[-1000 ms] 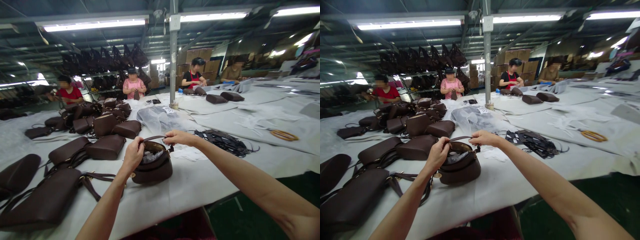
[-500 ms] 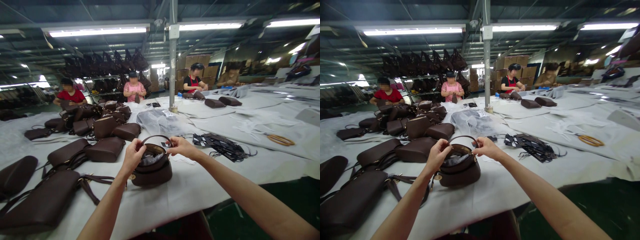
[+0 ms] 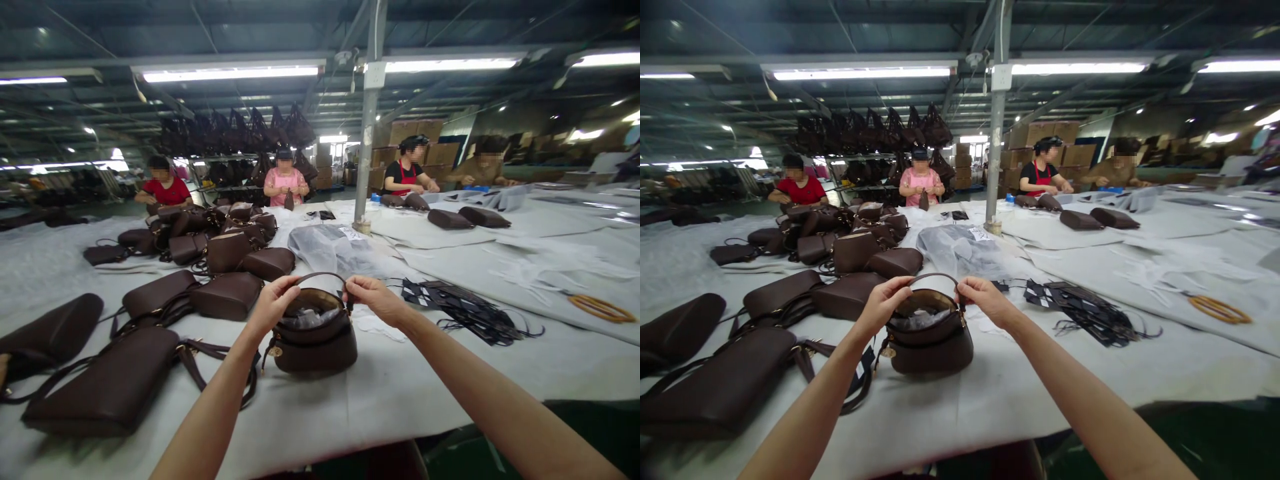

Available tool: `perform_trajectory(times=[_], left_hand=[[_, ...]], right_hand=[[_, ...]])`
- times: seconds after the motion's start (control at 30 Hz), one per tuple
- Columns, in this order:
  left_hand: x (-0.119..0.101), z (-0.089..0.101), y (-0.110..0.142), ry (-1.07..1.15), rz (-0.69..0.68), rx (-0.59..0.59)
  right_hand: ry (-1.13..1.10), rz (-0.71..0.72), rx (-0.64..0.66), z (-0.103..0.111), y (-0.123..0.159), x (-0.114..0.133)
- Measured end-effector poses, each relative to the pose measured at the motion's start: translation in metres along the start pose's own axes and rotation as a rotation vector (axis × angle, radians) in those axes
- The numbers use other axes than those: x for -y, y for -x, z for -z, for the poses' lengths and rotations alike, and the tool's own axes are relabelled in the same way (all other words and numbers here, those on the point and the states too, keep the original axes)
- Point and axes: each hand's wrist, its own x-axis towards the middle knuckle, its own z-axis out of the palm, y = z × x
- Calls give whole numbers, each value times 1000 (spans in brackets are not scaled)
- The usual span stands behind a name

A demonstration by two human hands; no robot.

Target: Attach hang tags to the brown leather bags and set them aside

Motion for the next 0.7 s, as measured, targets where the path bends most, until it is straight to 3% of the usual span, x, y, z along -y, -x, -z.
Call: perform_trajectory(times=[0.13,0.27,0.33,0.43,0.57,0.63,0.7], left_hand=[[6,6,4,-37,5,50],[4,2,3,-383,-229,-98],[1,-3,1,-591,-305,-180],[-4,-11,-3,-750,-226,-283],[-3,-15,-7,-714,-73,-341],[-1,-13,-7,-697,-92,-308],[1,-8,-6,-669,-165,-180]], right_hand=[[161,37,-19,-3,-1,-3],[594,269,-299,-10,-1,-6],[706,356,-373,-14,-3,-5],[680,341,-324,-15,-6,0],[495,235,-130,-6,-11,7],[469,179,-64,-1,-13,7],[475,143,-43,1,-14,5]])
